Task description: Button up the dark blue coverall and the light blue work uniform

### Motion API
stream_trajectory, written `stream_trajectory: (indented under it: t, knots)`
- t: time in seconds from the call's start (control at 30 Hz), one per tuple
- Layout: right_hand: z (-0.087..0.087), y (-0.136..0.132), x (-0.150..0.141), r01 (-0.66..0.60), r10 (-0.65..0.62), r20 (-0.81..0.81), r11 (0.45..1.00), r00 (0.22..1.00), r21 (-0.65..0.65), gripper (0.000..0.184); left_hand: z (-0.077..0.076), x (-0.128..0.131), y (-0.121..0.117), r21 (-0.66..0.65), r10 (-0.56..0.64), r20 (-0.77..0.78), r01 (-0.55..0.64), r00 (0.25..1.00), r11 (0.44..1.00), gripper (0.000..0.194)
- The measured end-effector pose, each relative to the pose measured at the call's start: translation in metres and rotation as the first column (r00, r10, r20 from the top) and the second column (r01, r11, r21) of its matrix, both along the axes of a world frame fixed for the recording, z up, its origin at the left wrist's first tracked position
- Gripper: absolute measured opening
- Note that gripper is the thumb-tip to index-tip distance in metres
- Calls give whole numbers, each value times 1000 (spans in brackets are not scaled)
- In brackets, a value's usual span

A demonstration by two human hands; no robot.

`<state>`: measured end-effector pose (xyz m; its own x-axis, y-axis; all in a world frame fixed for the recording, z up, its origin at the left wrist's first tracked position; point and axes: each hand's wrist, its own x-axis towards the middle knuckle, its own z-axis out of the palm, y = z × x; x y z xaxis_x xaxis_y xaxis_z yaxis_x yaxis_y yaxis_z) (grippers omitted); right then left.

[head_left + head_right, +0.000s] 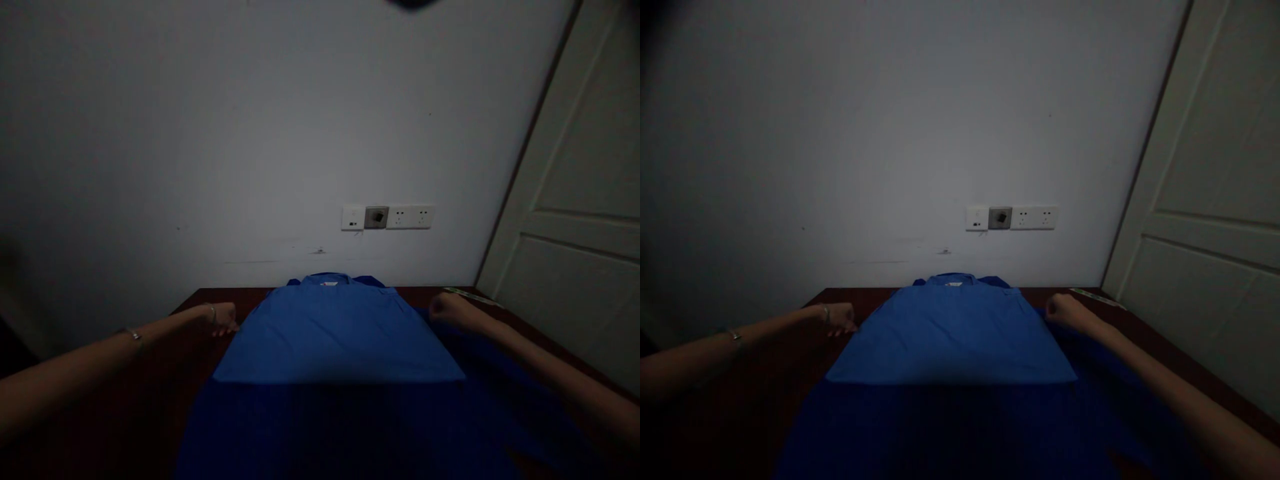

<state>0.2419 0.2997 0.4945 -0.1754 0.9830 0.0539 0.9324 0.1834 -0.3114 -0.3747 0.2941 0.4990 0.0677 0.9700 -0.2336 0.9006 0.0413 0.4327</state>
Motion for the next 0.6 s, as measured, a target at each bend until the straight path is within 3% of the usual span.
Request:
stream_trajectory:
  t: [0.07,0.2,0.4,0.6]
  knots:
    - [12,28,-18,-122,119,41,990,992,70,11,12,18,25,-54,-136,-84,132,987,990,24]
    - [10,77,-55,-304,290,120,946,949,114,28,21,58,73,123,-222,-168,244,960,962,20]
    - [-14,129,-82,-341,334,128,940,934,36,53,-5,94,129,131,-301,-203,330,932,935,41]
    - [-33,163,-79,-375,378,65,925,923,-55,62,-20,104,155,2,-422,-232,434,877,901,41]
